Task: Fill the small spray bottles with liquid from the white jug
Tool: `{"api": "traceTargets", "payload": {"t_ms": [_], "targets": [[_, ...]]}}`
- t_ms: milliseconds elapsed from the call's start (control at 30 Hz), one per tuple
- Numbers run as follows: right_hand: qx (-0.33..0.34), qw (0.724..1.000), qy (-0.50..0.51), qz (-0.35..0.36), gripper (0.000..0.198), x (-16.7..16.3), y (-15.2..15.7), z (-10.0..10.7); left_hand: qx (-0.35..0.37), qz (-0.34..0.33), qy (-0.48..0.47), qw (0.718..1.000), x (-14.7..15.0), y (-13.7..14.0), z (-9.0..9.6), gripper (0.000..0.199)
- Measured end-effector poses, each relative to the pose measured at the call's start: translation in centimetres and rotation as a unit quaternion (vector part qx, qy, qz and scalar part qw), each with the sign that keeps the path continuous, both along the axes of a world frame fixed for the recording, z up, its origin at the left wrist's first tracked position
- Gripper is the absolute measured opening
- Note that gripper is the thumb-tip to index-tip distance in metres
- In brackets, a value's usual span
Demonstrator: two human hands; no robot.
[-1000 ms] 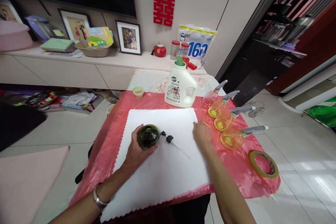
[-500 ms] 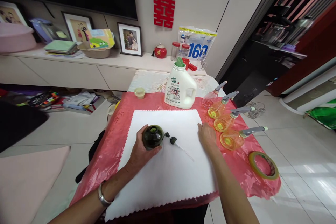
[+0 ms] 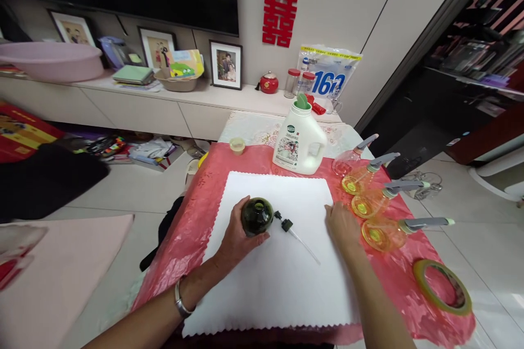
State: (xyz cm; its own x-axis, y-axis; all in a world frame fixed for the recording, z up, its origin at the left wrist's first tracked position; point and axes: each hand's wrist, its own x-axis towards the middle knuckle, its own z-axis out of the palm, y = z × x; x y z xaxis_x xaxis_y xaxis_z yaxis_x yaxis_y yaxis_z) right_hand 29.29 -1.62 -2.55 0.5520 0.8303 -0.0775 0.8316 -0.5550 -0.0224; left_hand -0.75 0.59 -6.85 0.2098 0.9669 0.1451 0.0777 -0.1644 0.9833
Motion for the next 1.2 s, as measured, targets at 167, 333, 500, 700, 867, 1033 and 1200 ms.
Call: {"api": "traceTargets", "payload": {"t_ms": [167,333,500,700,867,1033,1200], "targets": [[0.074,0.980,0.086,0.164,0.051,-4.9,-1.6,2.5,-0.003,-0.017,-0.003,1.000,0.0,0.0,-0.6,0.112],[0.200,0.875,0.275,0.345,0.095,-11.6,-2.1,2.3,0.016,-0.027,0.035,0.999,-0.2,0.2,-0.6,0.122],[0.239,0.849,0.315,0.350,0.100,-14.8,-0.9,0.4,0.065,-0.108,0.067,0.990,-2.2,0.6,0.4,0.123],[0.306,0.834,0.296,0.350,0.092,-13.9,-1.2,0.9,0.096,0.007,0.186,0.978,-8.6,2.7,1.8,0.057],[0.339,0.859,0.280,0.264,0.096,-11.1,-1.3,2.0,-0.084,0.206,0.316,0.923,-15.4,5.6,1.4,0.068],[0.356,0.873,0.282,0.180,0.104,-8.3,-0.7,1.9,-0.207,0.139,0.359,0.900,-16.7,5.3,0.2,0.046],[0.361,0.875,0.272,0.175,0.104,-7.5,-0.6,1.7,-0.118,0.186,0.408,0.886,-16.0,4.8,-0.1,0.031]]}}
